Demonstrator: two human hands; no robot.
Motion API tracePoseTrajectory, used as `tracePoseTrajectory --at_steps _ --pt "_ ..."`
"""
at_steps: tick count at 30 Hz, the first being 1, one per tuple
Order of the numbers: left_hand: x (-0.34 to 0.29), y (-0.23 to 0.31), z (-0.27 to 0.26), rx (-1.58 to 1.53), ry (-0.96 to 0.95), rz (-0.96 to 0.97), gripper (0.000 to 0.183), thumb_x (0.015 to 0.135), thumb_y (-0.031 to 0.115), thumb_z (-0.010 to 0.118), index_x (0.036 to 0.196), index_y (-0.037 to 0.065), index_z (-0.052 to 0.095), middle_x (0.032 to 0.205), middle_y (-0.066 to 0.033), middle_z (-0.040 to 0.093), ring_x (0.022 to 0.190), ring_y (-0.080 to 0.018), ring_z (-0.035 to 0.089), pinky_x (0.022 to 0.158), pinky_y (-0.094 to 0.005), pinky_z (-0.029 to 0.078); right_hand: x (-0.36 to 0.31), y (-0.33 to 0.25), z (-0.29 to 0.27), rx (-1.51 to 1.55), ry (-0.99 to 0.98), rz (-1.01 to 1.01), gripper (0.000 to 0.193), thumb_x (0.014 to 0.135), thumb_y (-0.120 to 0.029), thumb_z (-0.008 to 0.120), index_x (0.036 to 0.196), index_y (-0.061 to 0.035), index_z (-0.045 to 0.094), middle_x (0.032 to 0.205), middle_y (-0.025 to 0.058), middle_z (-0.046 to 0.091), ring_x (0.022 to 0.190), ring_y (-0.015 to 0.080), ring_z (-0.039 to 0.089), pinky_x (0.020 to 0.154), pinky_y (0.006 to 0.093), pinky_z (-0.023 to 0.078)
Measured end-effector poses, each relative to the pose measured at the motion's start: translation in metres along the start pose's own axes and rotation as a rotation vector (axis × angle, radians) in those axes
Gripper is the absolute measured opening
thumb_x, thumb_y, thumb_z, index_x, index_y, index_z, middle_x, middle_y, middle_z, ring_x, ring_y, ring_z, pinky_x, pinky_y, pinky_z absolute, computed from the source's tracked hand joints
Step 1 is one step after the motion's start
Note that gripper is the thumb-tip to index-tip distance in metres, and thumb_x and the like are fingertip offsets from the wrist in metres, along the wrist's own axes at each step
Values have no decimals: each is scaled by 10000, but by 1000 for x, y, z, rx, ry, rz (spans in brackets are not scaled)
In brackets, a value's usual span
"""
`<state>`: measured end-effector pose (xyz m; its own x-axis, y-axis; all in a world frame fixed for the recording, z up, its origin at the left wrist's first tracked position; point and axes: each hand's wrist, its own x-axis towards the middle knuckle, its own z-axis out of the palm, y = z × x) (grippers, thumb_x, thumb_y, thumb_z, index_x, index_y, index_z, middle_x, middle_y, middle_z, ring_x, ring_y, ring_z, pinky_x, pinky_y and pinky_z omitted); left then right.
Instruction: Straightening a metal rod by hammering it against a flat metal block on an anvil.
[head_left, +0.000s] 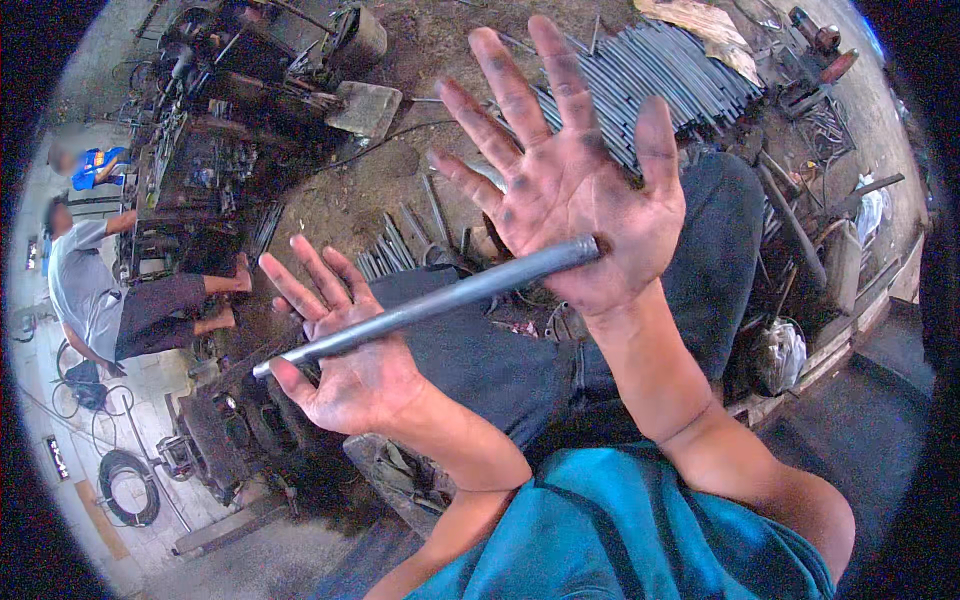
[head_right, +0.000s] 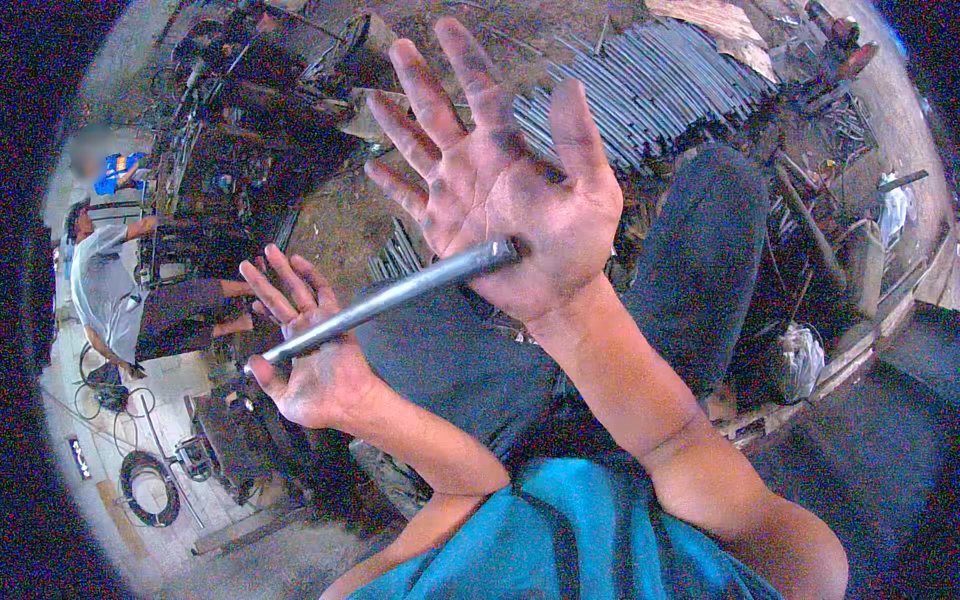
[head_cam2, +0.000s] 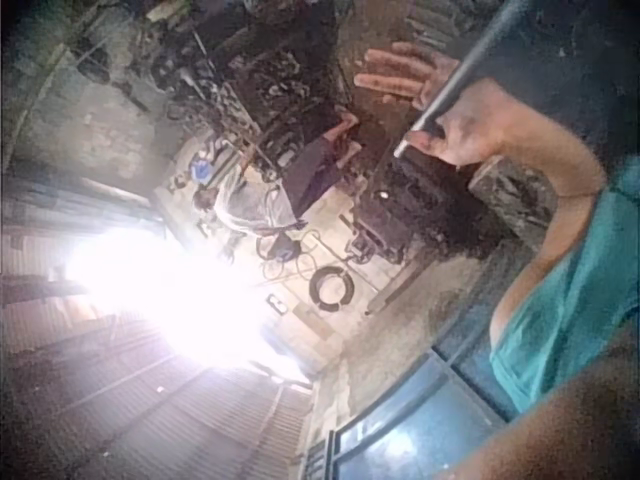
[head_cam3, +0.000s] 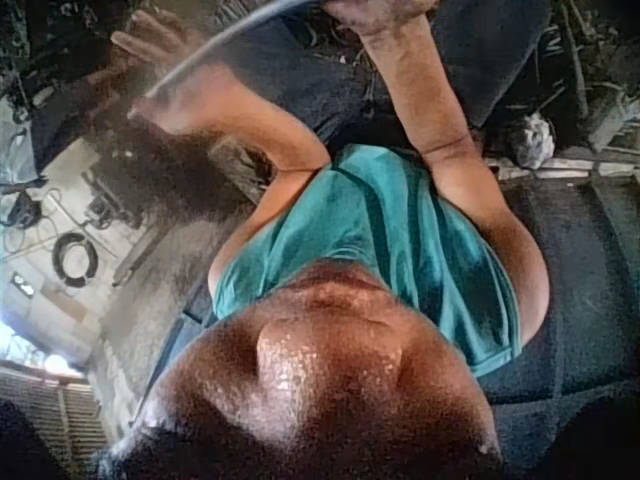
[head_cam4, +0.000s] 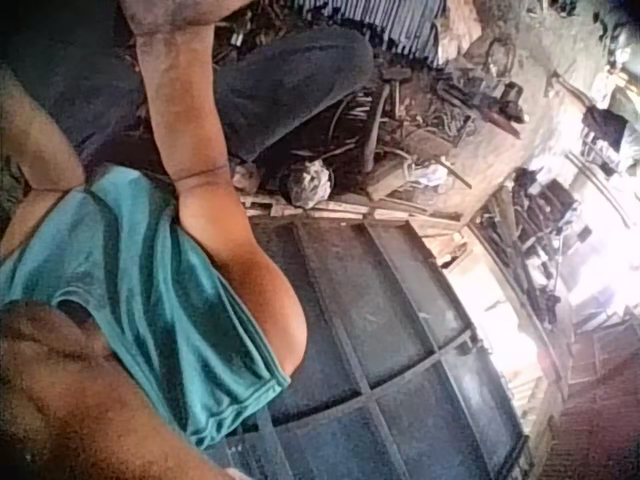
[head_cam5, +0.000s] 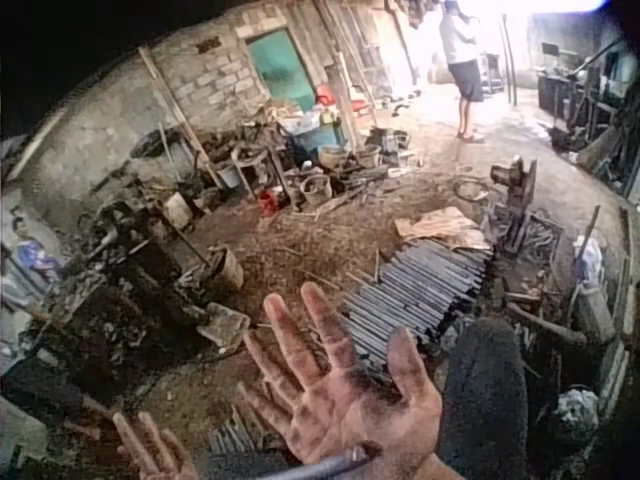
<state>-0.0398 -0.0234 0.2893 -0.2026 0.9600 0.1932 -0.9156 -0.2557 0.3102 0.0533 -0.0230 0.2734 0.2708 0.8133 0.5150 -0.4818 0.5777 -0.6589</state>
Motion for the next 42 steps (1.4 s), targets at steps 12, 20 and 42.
tracePoseTrajectory --at_steps 12,20,42 --pt "3 -7 -2 -109 60 -16 503 857 327 479 1174 -63 488 1505 -197 237 1402 -411 149 1143 -549 123 26 -24 -82 1042 145 253 703 913 -598 315 1469 -171 257 1548 101 156 1405 359 164 1110 546 199" --pt "-3 -17 25 171 -167 121 836 850 561 468 1442 9 259 1538 -183 126 1405 -442 54 1131 -581 33 -1 45 -153 1084 215 320 575 961 -431 364 1362 -21 397 1462 99 370 1348 286 347 1074 485 324" --pt "-27 -41 24 375 -459 -18 885 891 688 125 1432 -1 252 1502 -252 187 1378 -411 223 1126 -525 92 -36 65 -211 1180 111 457 589 945 -413 435 1409 -57 357 1463 79 377 1300 306 415 1046 490 331"
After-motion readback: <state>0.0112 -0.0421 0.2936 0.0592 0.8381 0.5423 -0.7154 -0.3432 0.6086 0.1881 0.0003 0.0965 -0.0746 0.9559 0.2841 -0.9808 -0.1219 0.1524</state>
